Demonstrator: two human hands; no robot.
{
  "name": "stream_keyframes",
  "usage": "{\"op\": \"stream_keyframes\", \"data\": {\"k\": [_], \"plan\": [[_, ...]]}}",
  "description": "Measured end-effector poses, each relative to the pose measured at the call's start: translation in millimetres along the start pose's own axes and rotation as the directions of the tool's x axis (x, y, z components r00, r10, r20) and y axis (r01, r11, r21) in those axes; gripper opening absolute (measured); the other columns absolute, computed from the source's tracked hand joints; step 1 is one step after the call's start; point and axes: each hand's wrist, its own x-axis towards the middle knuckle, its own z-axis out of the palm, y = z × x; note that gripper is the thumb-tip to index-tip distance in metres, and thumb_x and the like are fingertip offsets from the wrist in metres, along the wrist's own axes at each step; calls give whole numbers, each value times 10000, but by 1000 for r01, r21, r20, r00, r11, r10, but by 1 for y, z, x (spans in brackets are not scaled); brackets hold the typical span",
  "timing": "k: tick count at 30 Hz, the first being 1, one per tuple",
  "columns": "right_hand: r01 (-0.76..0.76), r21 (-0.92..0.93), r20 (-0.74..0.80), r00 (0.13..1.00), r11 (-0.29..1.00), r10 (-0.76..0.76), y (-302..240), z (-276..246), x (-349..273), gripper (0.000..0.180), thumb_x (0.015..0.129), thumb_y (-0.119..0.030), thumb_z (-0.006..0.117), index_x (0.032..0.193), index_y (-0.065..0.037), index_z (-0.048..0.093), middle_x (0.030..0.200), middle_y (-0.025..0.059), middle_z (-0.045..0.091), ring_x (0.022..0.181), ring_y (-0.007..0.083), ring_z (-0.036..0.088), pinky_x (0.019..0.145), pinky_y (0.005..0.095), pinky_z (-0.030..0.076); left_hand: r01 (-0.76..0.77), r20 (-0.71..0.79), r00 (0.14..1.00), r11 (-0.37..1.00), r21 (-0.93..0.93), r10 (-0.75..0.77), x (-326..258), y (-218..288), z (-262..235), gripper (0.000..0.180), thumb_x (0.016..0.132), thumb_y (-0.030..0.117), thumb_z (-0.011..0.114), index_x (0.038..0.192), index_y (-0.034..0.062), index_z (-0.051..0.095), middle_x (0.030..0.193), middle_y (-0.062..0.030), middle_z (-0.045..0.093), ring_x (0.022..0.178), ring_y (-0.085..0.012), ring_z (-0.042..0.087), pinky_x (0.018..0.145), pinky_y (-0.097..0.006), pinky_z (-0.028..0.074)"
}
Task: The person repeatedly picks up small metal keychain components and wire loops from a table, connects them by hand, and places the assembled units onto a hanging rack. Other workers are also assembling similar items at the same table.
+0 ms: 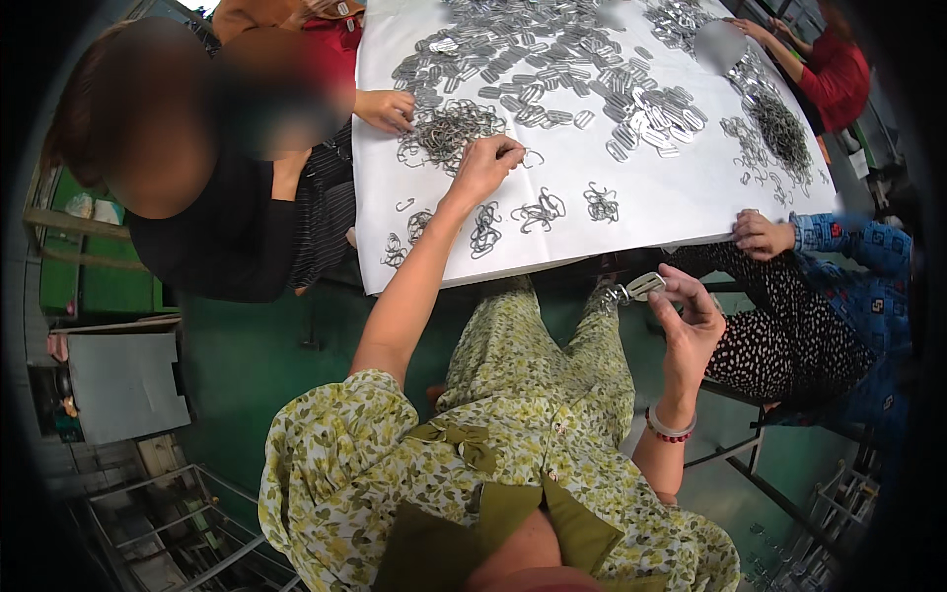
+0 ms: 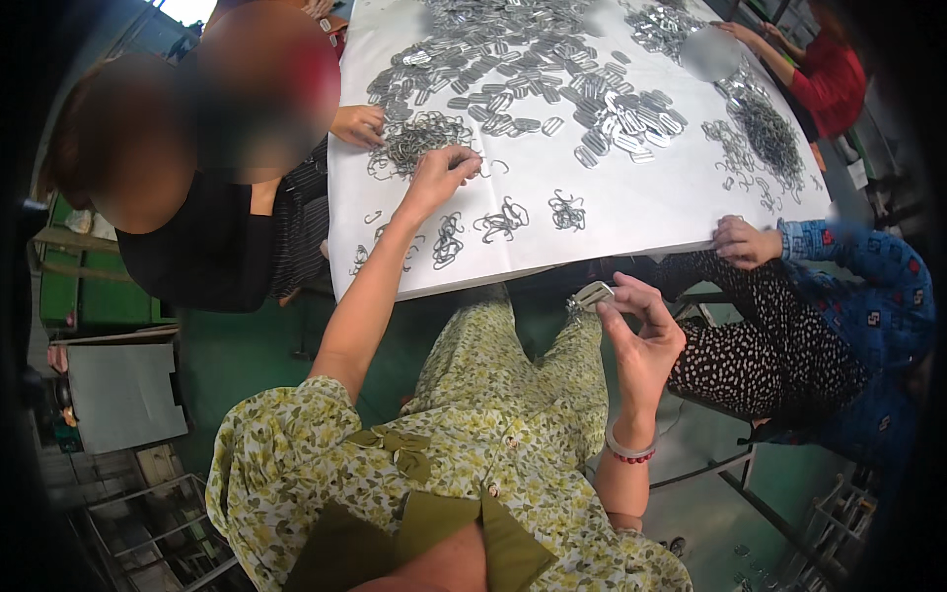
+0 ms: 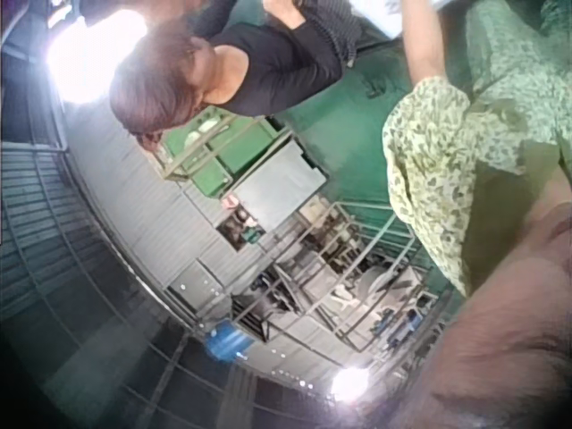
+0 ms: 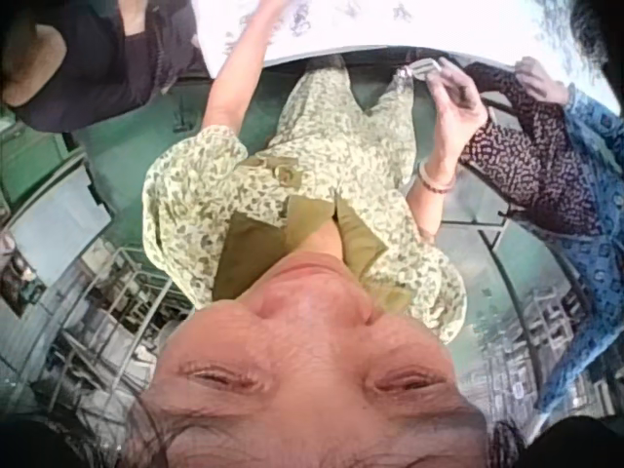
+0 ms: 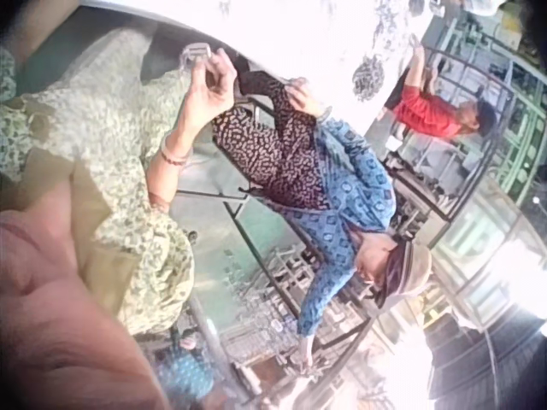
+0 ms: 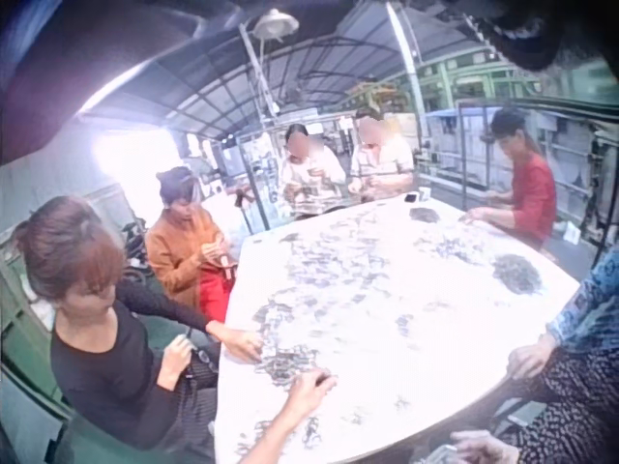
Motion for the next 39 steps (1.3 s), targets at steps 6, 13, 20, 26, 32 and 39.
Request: {"op": "stream_keyframes", "data": {"k": [6, 13, 20, 26, 32, 39], "plan": [[-7, 5, -24, 1000, 1000, 8, 2, -3, -3, 166, 714, 99, 727, 849, 29, 660, 897, 104, 678, 1067, 232, 609, 914, 342, 452, 68, -199, 980, 968, 242, -19, 32, -28, -35, 225, 854, 188, 644, 975, 5, 695, 885, -184, 700, 861, -306, 679, 784, -374, 506], [6, -27, 13, 1000, 1000, -6, 1, 0, -7, 159, 710, 89, 730, 839, 30, 658, 948, 143, 663, 1029, 213, 612, 838, 312, 483, -148, -157, 942, 788, 598, 296, 31, -57, -49, 175, 802, 182, 691, 918, 55, 723, 900, -189, 687, 854, -353, 651, 770, -435, 502], [80, -70, 38, 996, 994, -78, -4, 3, -3, 169, 703, 94, 726, 841, 21, 662, 947, 119, 663, 1033, 218, 607, 828, 304, 478, -21, 4, 1000, 718, 696, 25, 18, -75, -37, 123, 811, 160, 655, 847, 69, 730, 828, -176, 682, 798, -355, 658, 733, -463, 514], [112, -63, 46, 993, 992, -110, -3, 0, 2, 171, 695, 110, 716, 839, 31, 665, 1018, 154, 658, 989, 178, 611, 835, 280, 471, -91, -45, 984, 694, 714, 174, 24, -75, -29, 157, 883, 138, 544, 911, 8, 628, 907, -204, 648, 922, -373, 617, 784, -476, 488], [120, -32, 58, 991, 992, -118, -1, 3, 6, 218, 696, 99, 731, 896, 35, 671, 1032, 143, 656, 915, 140, 615, 808, 250, 478, -203, 101, 978, 705, 679, 185, 19, -81, -37, 148, 862, 135, 598, 927, 5, 628, 885, -188, 632, 919, -374, 602, 798, -464, 484], [112, -32, 50, 993, 993, -110, -2, 0, 7, 201, 720, 85, 728, 905, 29, 672, 1057, 109, 640, 830, 103, 618, 771, 234, 490, -98, -39, 983, 693, 714, 179, 24, -75, -34, 139, 883, 94, 575, 929, -27, 625, 907, -223, 617, 910, -391, 596, 812, -460, 470]]}}
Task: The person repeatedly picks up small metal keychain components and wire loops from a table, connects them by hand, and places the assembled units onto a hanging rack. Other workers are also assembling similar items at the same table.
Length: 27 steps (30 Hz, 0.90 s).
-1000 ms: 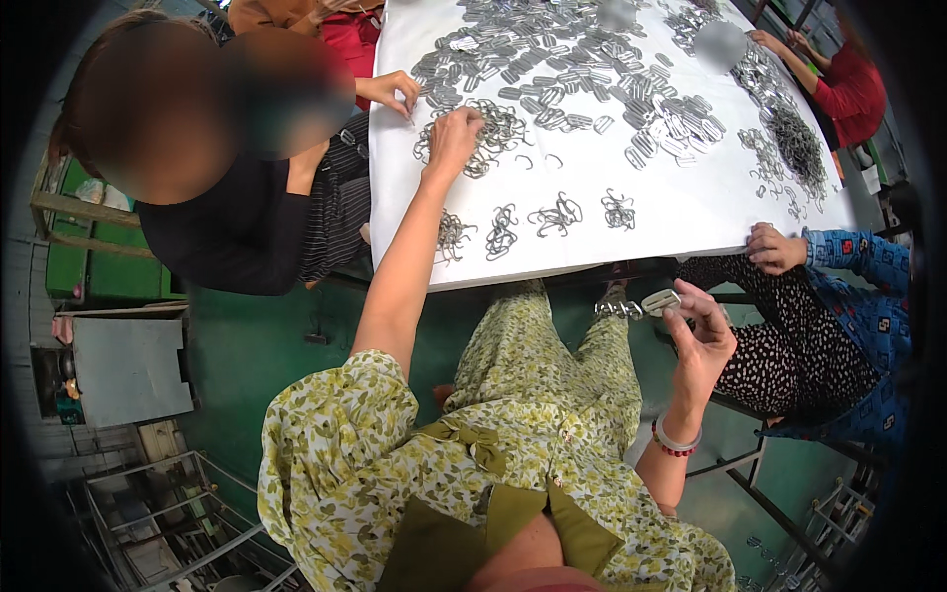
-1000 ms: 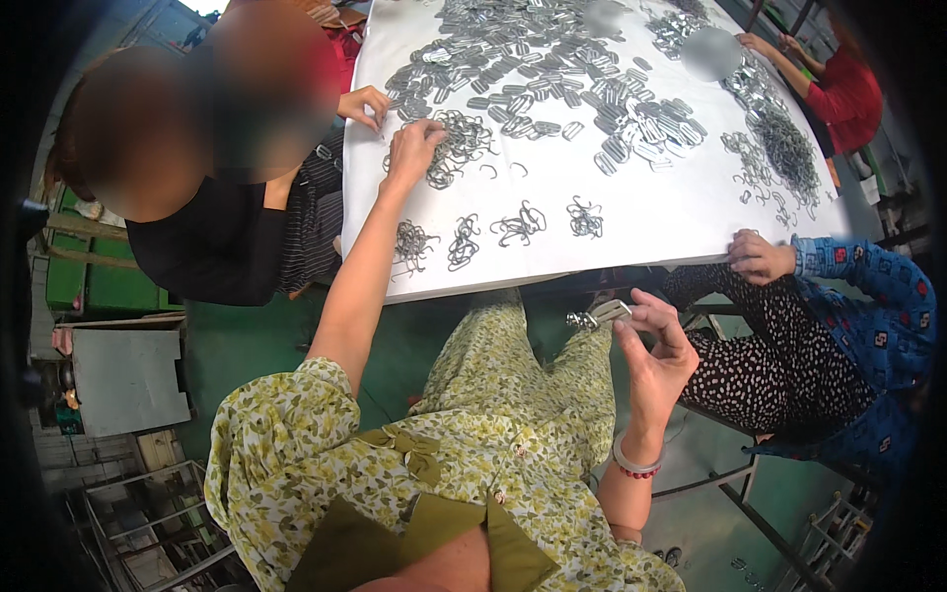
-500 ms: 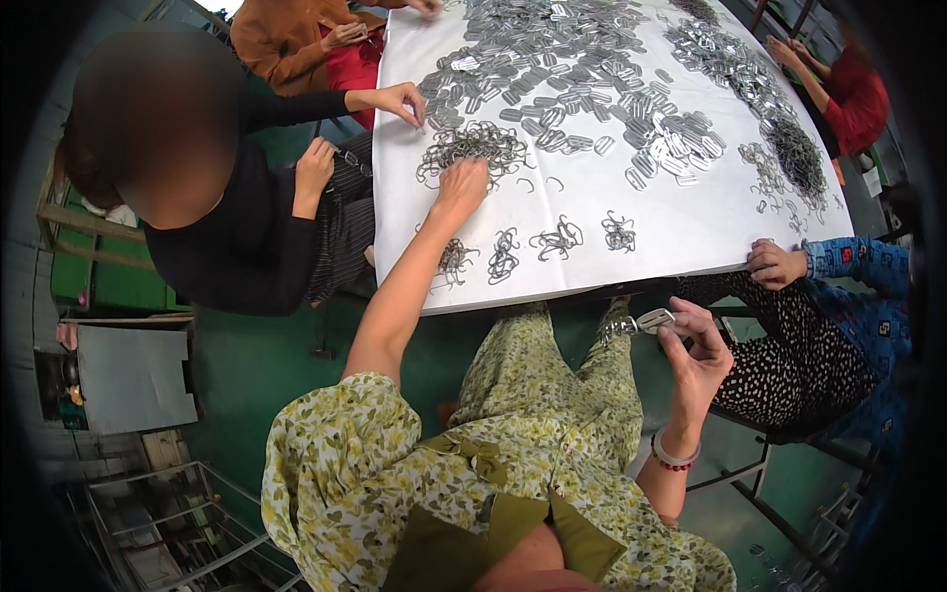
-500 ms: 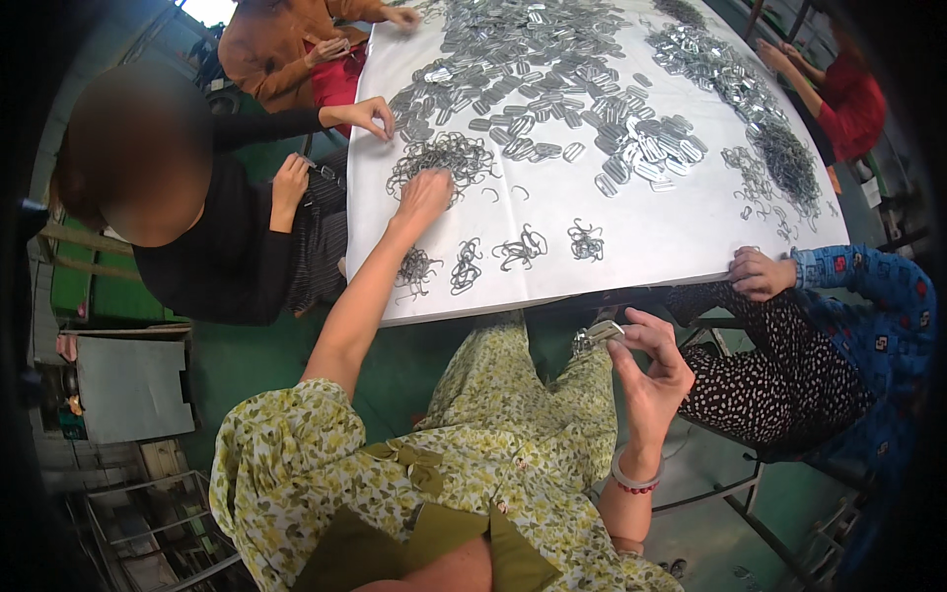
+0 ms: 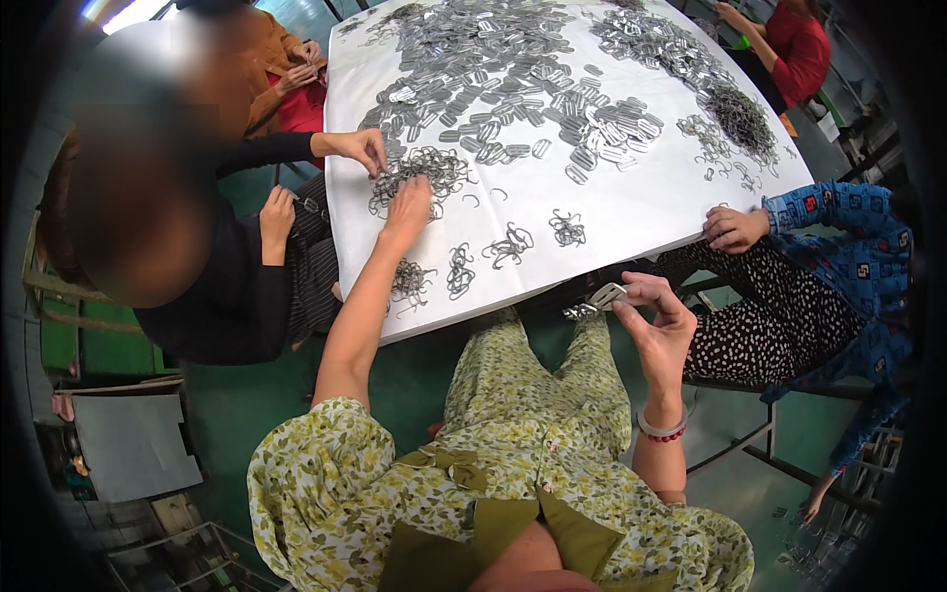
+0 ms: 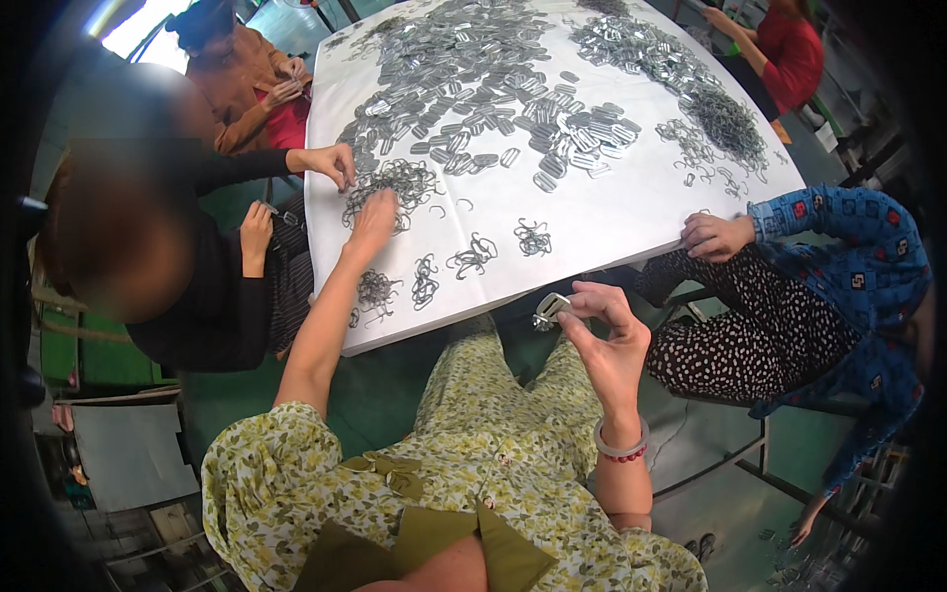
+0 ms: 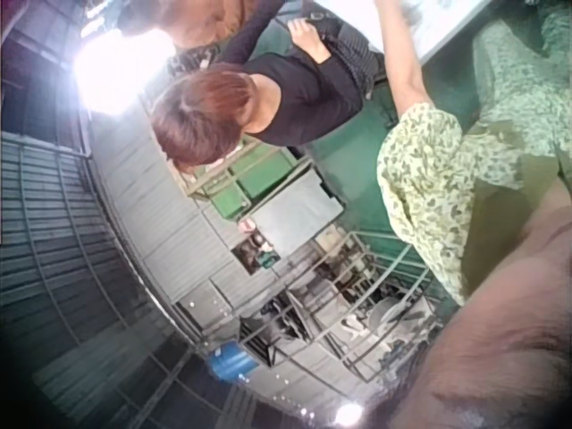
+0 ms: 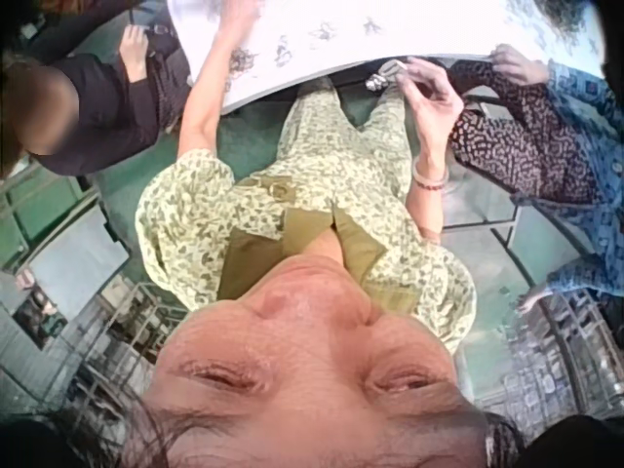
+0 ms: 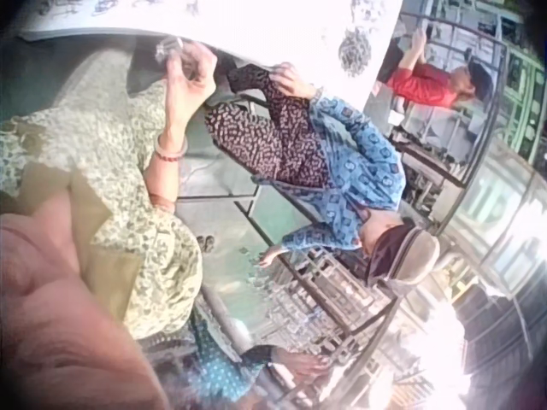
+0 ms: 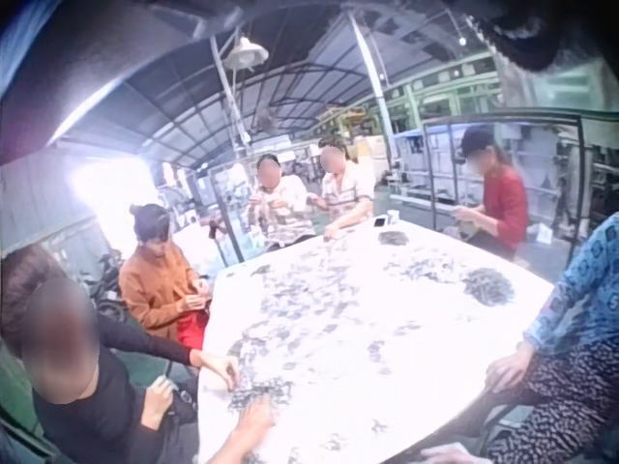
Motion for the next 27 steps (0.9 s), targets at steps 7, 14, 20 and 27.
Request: {"op": "stream_keyframes", "data": {"k": [7, 14, 20, 27], "plan": [[36, -32, -20, 999, 999, -36, 11, -1, -4, 178, 725, 82, 726, 883, 31, 662, 985, 81, 648, 838, 114, 615, 757, 234, 482, 165, 74, 986, 809, -565, -150, -6, 58, -56, 181, 935, 91, 526, 997, -46, 627, 845, -181, 657, 694, -264, 668, 637, -354, 532], [-91, 53, -73, 993, 994, 95, 21, 13, -10, 154, 752, 79, 710, 892, 31, 668, 907, 52, 624, 808, 94, 585, 699, 228, 474, -28, 17, 960, 158, -987, 278, -103, 209, -106, 109, 845, 23, 675, 948, -9, 669, 970, -78, 667, 889, -139, 631, 775, -269, 510], [-20, 13, -128, 992, 1000, 22, 13, 16, -12, 150, 759, 86, 692, 900, 43, 661, 912, 62, 624, 812, 109, 576, 726, 241, 472, -429, -346, 903, 499, -753, 253, -112, 240, -96, 150, 748, 18, 738, 862, 18, 639, 1013, -91, 632, 909, -250, 607, 774, -344, 496], [135, -135, -21, 990, 982, -139, 18, 19, -16, 258, 772, 85, 693, 1021, 61, 630, 935, 89, 639, 857, 134, 606, 789, 250, 478, -401, -342, 915, 376, -835, 215, -113, 239, -90, 176, 757, -22, 714, 906, 5, 624, 927, -94, 641, 874, -258, 614, 715, -350, 518]]}}
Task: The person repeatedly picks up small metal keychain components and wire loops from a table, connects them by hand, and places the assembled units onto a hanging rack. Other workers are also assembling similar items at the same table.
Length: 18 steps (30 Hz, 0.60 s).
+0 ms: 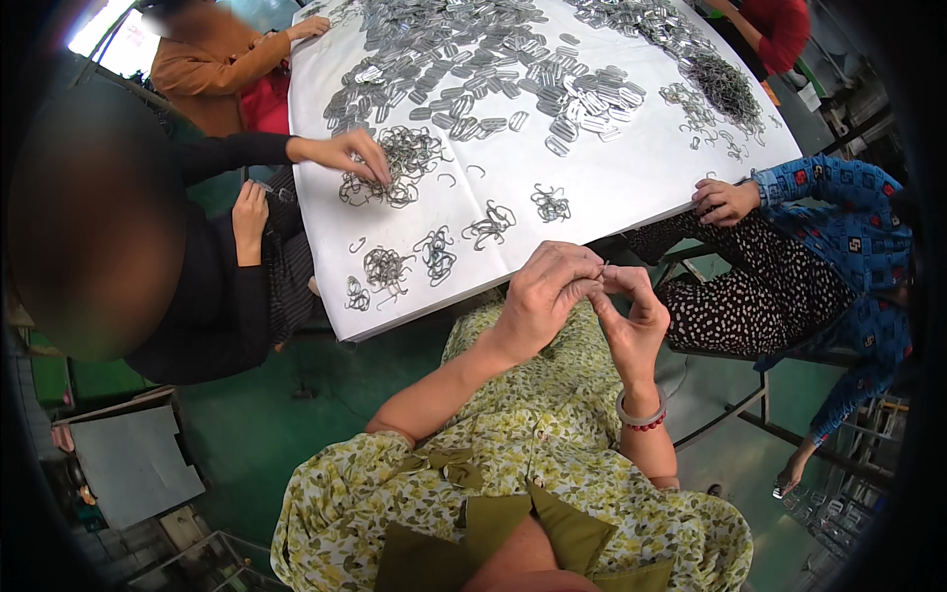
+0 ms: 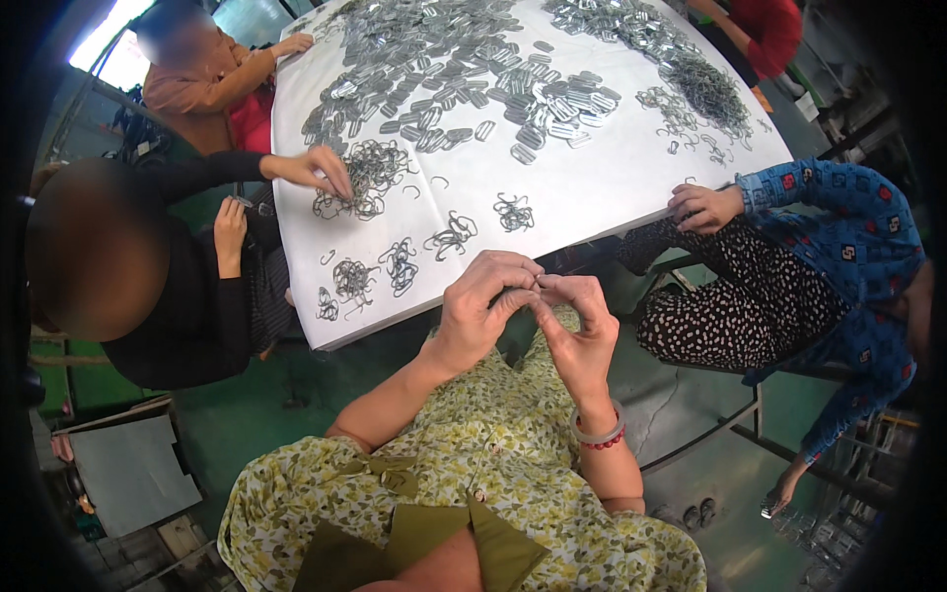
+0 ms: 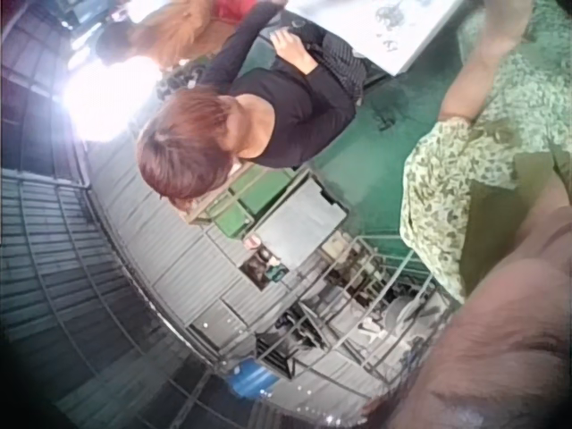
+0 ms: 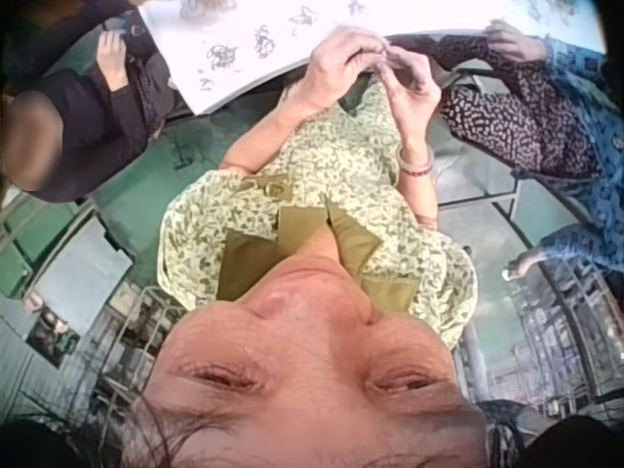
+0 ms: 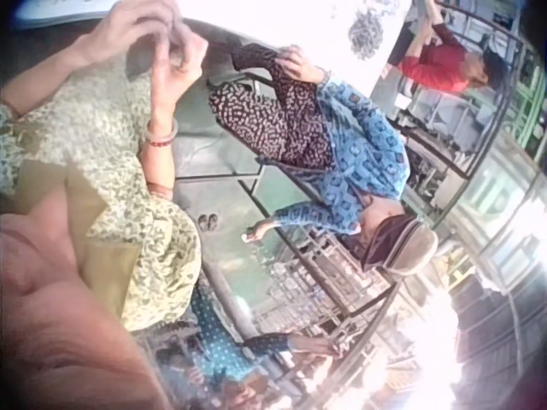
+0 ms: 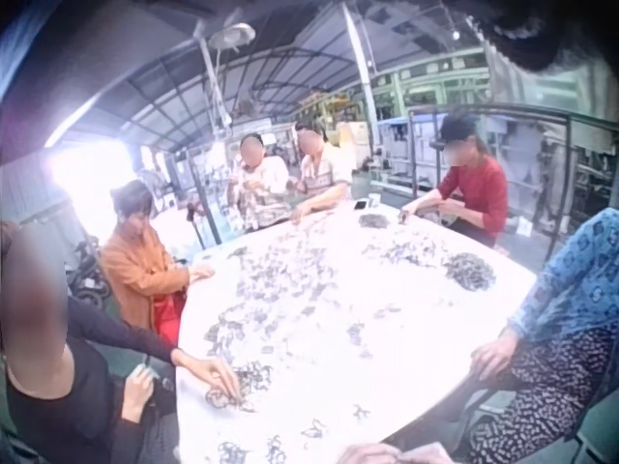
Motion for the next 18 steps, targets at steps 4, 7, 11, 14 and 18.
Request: {"op": "stream_keyframes", "data": {"k": [4, 7, 11, 14, 18], "plan": [[-140, 54, 54, 989, 989, 137, -1, -10, 18, 317, 793, 45, 695, 1105, 23, 642, 875, 74, 684, 834, 133, 639, 779, 264, 498, 128, 22, 992, 959, -253, -127, -4, -5, -7, 139, 815, -35, 673, 937, -1, 617, 937, -100, 659, 853, -196, 647, 731, -305, 549], [-130, -37, 16, 991, 991, 131, 23, -14, 63, 234, 876, -37, 637, 1101, 21, 663, 823, 76, 691, 777, 116, 647, 712, 254, 498, 161, 46, 987, 945, -284, -154, -3, -5, -12, 126, 836, -45, 653, 951, -7, 616, 952, -101, 663, 874, -176, 657, 771, -284, 562], [53, -357, 195, 981, 932, 19, 103, 23, 144, 189, 851, -93, 668, 999, 22, 694, 826, 154, 685, 771, 243, 638, 727, 341, 494, 107, 54, 994, 973, -206, -98, -3, -7, -9, 137, 807, -32, 686, 927, -3, 627, 938, -88, 662, 850, -190, 658, 766, -289, 550], [450, -627, 408, 885, 636, -224, 149, 59, 178, 171, 787, -118, 712, 884, 22, 690, 811, 202, 646, 779, 362, 608, 752, 436, 500, 99, 37, 995, 982, -161, -94, -3, -1, -11, 148, 779, -19, 714, 896, 11, 628, 903, -71, 667, 827, -198, 654, 736, -303, 531], [462, -754, 548, 835, 467, 58, 187, 74, 203, 105, 755, -4, 647, 858, 16, 651, 888, 241, 623, 803, 402, 615, 706, 458, 518, 105, 32, 994, 983, -153, -101, -4, -1, -14, 140, 780, 15, 720, 887, 29, 631, 857, -54, 670, 811, -206, 649, 733, -324, 511]]}}
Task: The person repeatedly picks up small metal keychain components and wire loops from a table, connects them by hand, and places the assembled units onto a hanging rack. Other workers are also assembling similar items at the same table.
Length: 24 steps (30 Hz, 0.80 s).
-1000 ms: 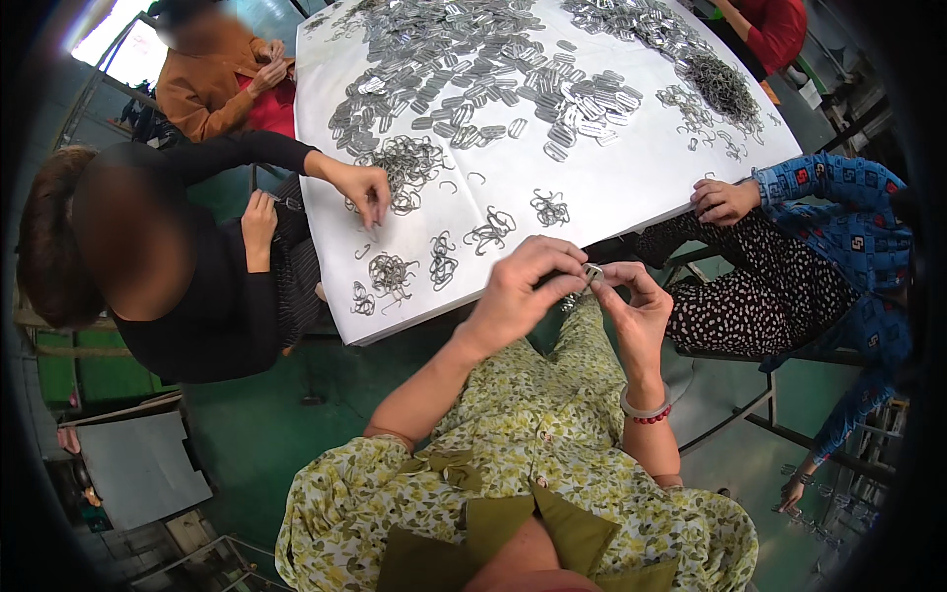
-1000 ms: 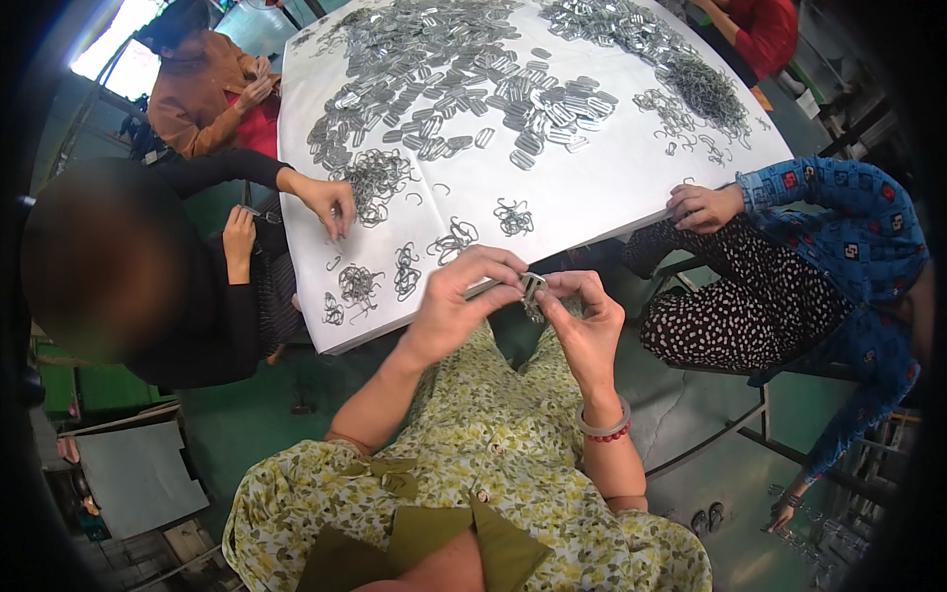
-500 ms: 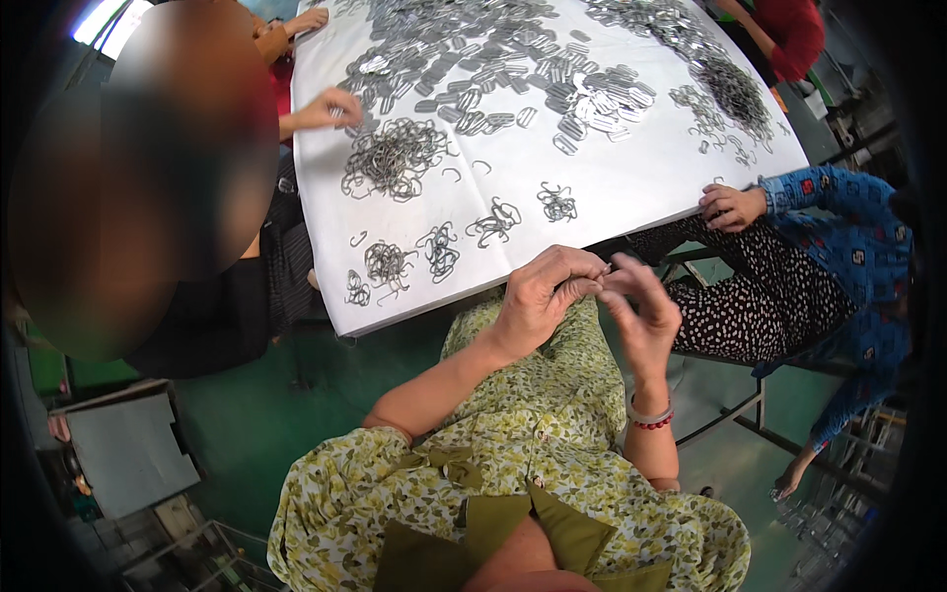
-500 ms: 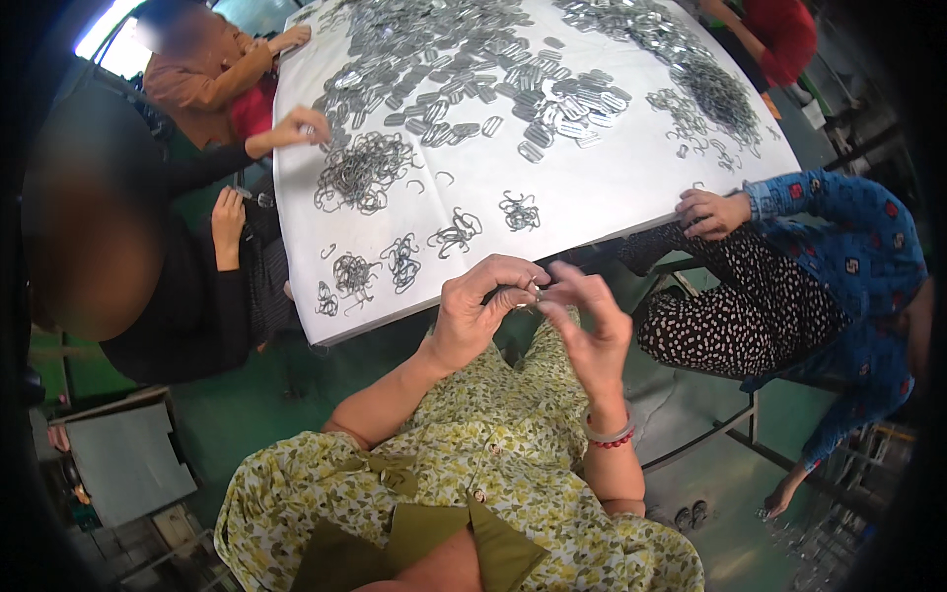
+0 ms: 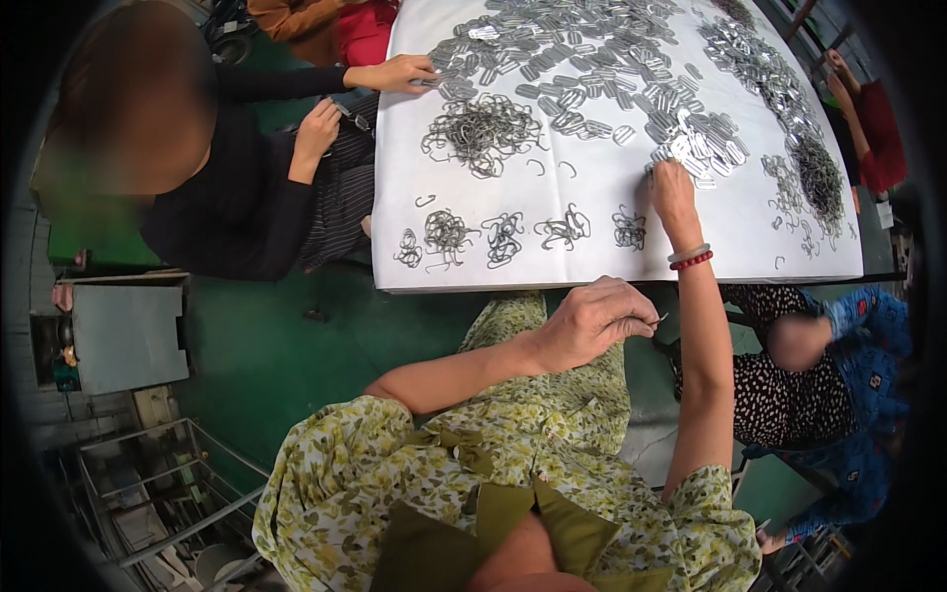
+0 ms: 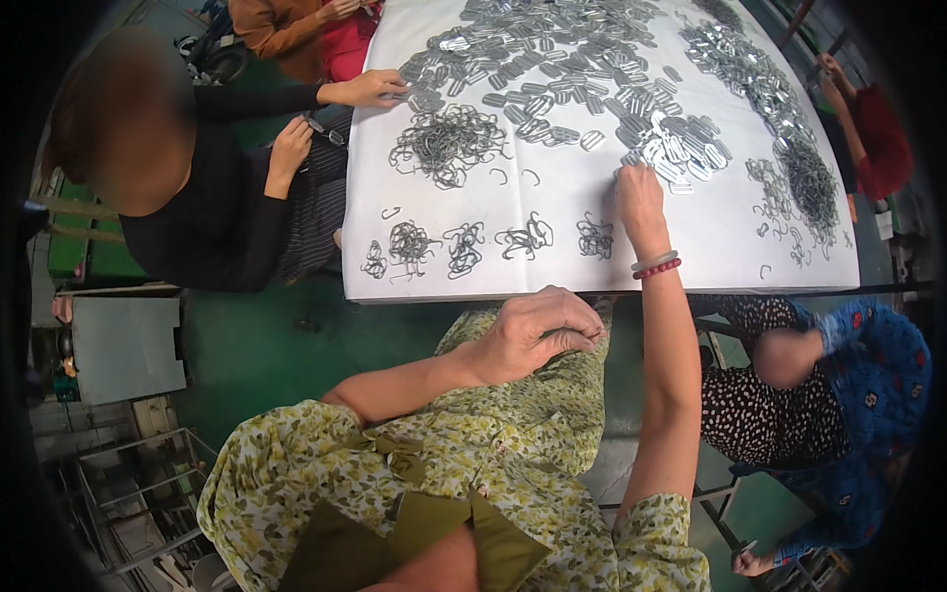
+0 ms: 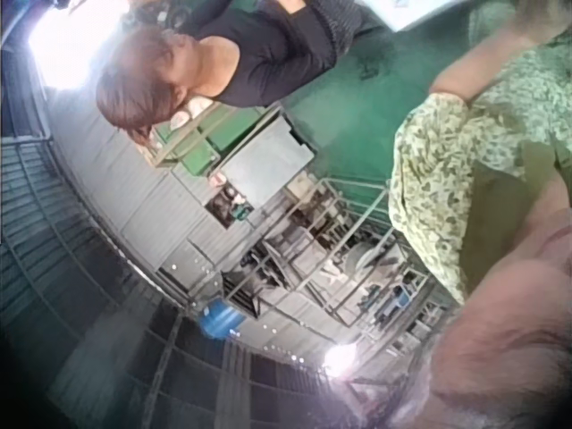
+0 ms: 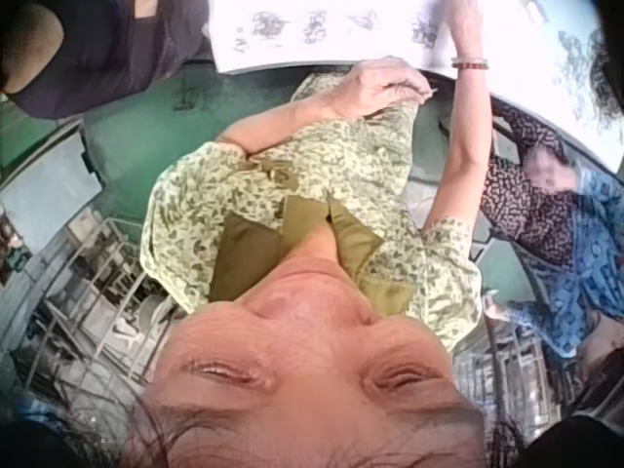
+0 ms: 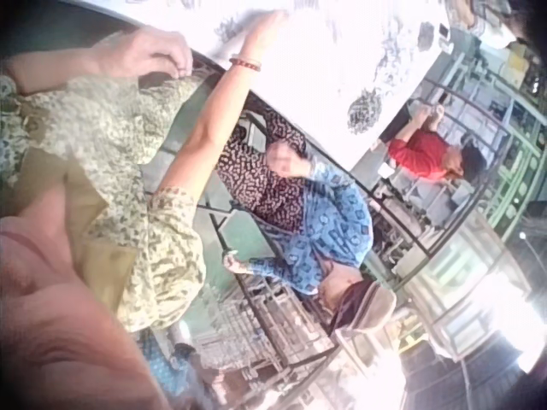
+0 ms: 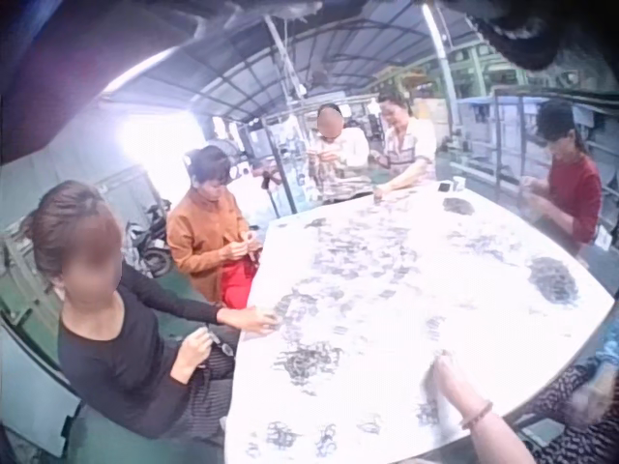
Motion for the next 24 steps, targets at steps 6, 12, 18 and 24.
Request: {"op": "stream_keyframes", "data": {"k": [6, 12, 18, 24], "plan": [[-91, 226, -150, 980, 970, 127, 8, -25, -10, 97, 756, -78, 614, 781, 14, 598, 780, 256, 619, 734, 429, 606, 667, 472, 497, -6, -48, 999, 1000, 2, 6, -1, -6, -3, 125, 783, 58, 724, 881, 41, 648, 827, -52, 666, 789, -219, 638, 732, -346, 496], [-121, 935, -8, 933, 334, 359, -57, -129, -123, 162, 864, -18, 658, 988, 57, 586, 882, 67, 612, 784, 128, 615, 663, 290, 574, -73, -49, 996, 995, 63, 77, 0, -12, -3, 166, 756, 23, 739, 890, 33, 641, 853, -63, 667, 804, -225, 636, 707, -345, 504], [30, 933, -216, 842, 357, 495, -107, -162, -191, 203, 791, 100, 684, 980, 46, 632, 875, 77, 678, 763, 111, 637, 700, 216, 522, -77, -87, 993, 994, 77, 83, 5, -14, 3, 136, 802, 141, 714, 845, 41, 632, 750, -61, 633, 745, -256, 616, 712, -378, 464], [39, 958, -207, 780, 284, 590, -119, -155, -192, 208, 792, 120, 664, 982, 40, 637, 878, 80, 682, 771, 104, 636, 718, 202, 491, -54, -97, 993, 989, 136, 68, -3, -8, 8, 139, 814, 147, 697, 872, 48, 618, 762, -71, 631, 762, -269, 609, 728, -385, 462]]}}
